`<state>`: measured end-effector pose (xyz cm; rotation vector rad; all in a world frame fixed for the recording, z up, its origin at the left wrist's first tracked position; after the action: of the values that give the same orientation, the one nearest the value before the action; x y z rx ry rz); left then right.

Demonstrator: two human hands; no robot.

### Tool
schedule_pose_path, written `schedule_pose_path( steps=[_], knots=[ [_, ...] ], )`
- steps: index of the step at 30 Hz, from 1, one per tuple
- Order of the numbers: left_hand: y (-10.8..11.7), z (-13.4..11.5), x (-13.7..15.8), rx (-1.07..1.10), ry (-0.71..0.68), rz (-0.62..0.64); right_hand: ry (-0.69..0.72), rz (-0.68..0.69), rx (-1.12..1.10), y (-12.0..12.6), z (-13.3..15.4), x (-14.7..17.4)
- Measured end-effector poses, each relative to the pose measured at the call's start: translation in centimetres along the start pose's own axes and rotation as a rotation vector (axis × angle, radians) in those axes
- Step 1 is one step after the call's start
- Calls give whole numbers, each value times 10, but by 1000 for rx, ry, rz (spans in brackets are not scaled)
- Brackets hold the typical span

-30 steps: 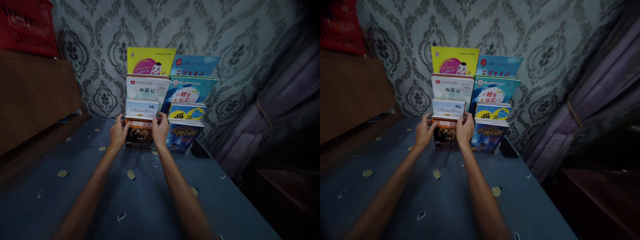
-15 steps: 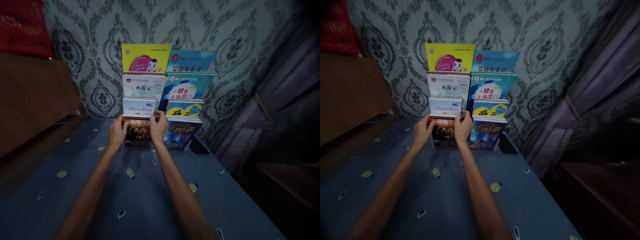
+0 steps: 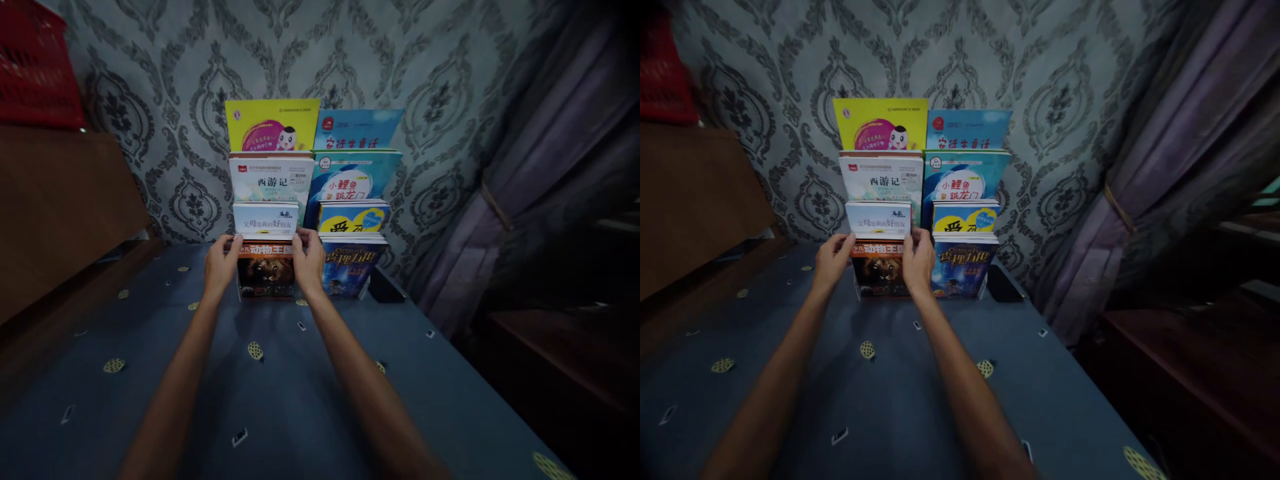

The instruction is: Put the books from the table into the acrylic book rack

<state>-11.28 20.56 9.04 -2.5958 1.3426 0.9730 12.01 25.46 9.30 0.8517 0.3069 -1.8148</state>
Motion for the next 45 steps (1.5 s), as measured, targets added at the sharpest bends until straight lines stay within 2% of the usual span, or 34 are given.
schedule_pose_path(
  steps=[4, 9, 13, 20, 31, 35, 39, 45],
  knots=[
    [-2, 8, -5, 112, 27, -2, 22, 61, 60, 8, -5, 13],
    [0, 10, -5, 100, 32, -47, 63, 168, 102, 4, -5, 35],
    [2, 14, -8, 126, 75, -77, 75, 171, 118, -1, -3, 40],
    [-1, 18, -7, 304, 229, -113, 58, 135, 140, -9, -9, 40],
    [0, 4, 1, 309, 231, -118, 51, 194, 96, -6, -7, 36],
    [0, -2, 5, 318, 238, -155, 24, 198, 109, -5, -7, 33],
    [3, -4, 10, 277, 216, -224, 7, 228, 159, -6, -4, 32],
    [3, -3, 13, 255, 138, -239, -74, 282, 175, 1, 4, 32]
  ],
)
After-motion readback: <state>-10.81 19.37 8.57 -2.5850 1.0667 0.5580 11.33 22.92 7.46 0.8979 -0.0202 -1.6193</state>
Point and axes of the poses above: each hand's wrist, its own x-axis away from the middle knuckle, its own y-axis out of the back of the hand, z = x × y, the point moved 8 cm from there along -x, towards the middle knuckle, and after that the axes turned 8 degrees about x, right-handed, at the moved point
